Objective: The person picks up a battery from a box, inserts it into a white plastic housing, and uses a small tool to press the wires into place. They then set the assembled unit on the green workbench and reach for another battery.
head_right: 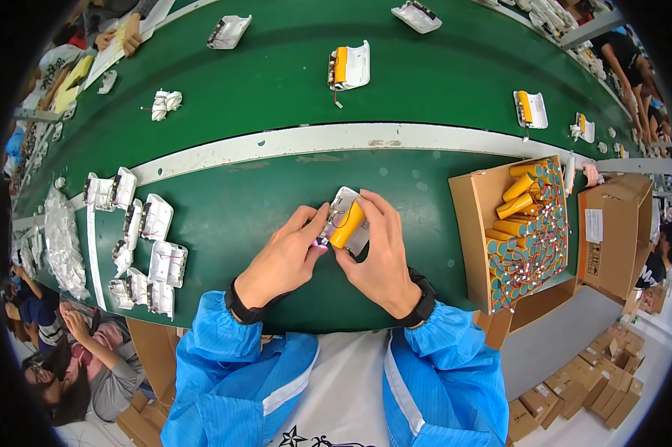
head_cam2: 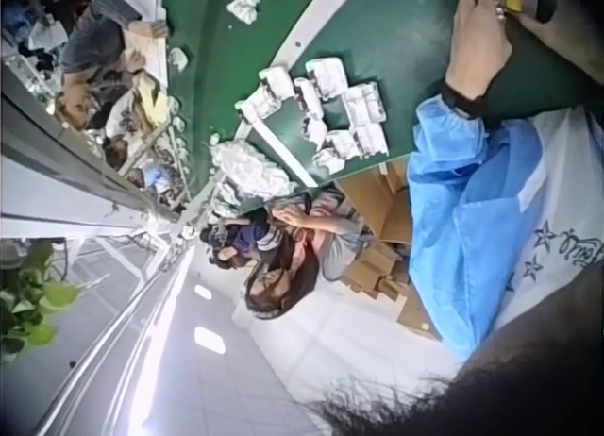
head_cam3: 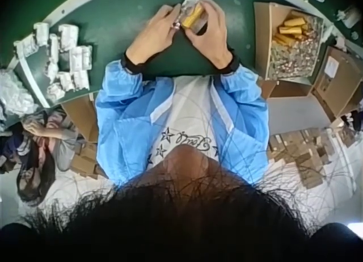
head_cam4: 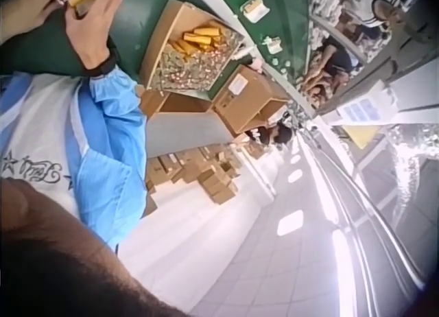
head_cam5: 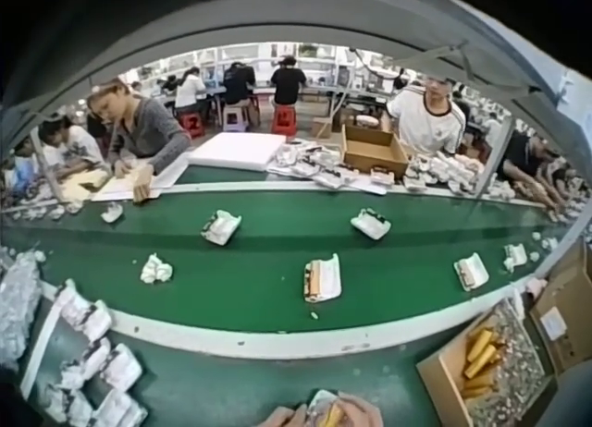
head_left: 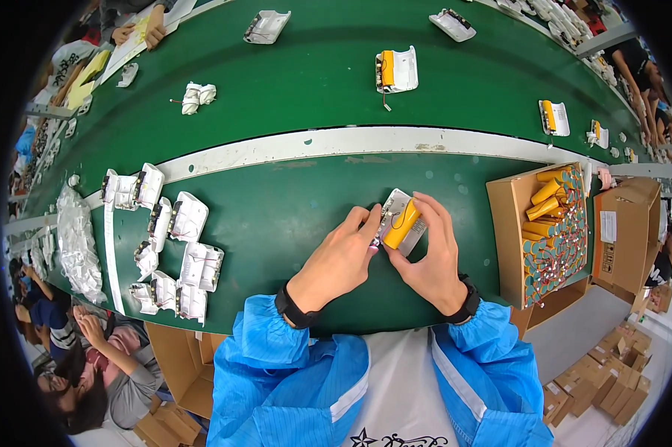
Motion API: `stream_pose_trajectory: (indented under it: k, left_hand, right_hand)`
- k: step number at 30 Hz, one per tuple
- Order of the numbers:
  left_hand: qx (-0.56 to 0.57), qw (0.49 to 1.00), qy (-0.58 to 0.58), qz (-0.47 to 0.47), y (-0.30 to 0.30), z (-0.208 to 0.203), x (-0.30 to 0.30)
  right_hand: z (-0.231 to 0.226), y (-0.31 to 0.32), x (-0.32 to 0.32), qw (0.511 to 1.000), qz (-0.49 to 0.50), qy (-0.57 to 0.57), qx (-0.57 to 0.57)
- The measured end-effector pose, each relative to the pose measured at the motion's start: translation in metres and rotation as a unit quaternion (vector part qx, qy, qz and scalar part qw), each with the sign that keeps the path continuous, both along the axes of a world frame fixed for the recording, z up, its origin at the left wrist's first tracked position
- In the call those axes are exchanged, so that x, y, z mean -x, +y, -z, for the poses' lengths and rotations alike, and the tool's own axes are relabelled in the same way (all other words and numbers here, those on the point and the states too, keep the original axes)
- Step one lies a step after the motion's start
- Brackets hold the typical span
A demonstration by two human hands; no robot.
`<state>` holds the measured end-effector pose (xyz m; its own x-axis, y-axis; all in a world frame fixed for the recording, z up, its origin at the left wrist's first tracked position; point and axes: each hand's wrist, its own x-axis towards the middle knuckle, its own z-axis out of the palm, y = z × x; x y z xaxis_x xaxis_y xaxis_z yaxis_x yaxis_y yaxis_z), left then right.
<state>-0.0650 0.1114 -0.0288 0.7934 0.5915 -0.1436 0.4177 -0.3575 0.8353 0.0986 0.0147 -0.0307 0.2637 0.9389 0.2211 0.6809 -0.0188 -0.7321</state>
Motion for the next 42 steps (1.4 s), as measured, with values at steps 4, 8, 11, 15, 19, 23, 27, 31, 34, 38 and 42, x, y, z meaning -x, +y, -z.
stream_pose_trajectory:
  k: [4,8,11,15,19,23,27,31,34,38,42]
  left_hand:
    - [0.006,1.0,-0.001,-0.003,-0.002,0.002,0.002]
    - [0.025,1.0,0.008,0.001,0.001,-0.003,0.003]
    - [-0.007,1.0,-0.021,-0.012,-0.002,-0.014,0.002]
    - [-0.019,0.999,-0.044,-0.019,-0.009,-0.017,0.002]
    - [-0.102,0.982,-0.116,-0.107,-0.008,-0.006,-0.005]
    - [-0.158,0.971,-0.141,-0.109,-0.002,0.006,-0.017]
    - [-0.217,0.965,-0.118,-0.094,-0.002,0.008,-0.013]
    - [-0.282,0.956,-0.069,-0.04,-0.005,0.003,-0.011]
    - [-0.279,0.959,-0.041,-0.025,-0.011,-0.002,-0.01]
    - [-0.235,0.971,-0.037,-0.023,-0.009,-0.016,-0.013]
    - [-0.198,0.977,-0.038,-0.064,-0.009,-0.014,-0.014]
  right_hand:
    - [-0.003,0.005,-0.001,1.0,-0.017,-0.013,0.004]
    - [-0.004,0.006,0.001,0.999,-0.032,-0.027,0.016]
    - [-0.001,0.006,0.003,0.999,-0.029,-0.024,0.016]
    - [-0.001,0.006,0.004,1.0,-0.013,-0.01,0.007]
    - [-0.002,0.006,0.005,1.0,-0.002,0.008,0.012]
    - [0.003,0.005,0.006,1.0,0.016,0.017,-0.006]
    - [0.003,0.002,0.009,0.999,0.018,0.027,-0.018]
    - [0.001,0.0,0.009,0.999,-0.003,0.047,-0.019]
    - [0.001,-0.001,0.007,0.999,-0.014,0.04,-0.004]
    - [0.0,-0.002,0.004,0.999,-0.033,0.038,0.011]
    - [0.001,-0.001,0.005,0.999,-0.033,0.025,0.018]
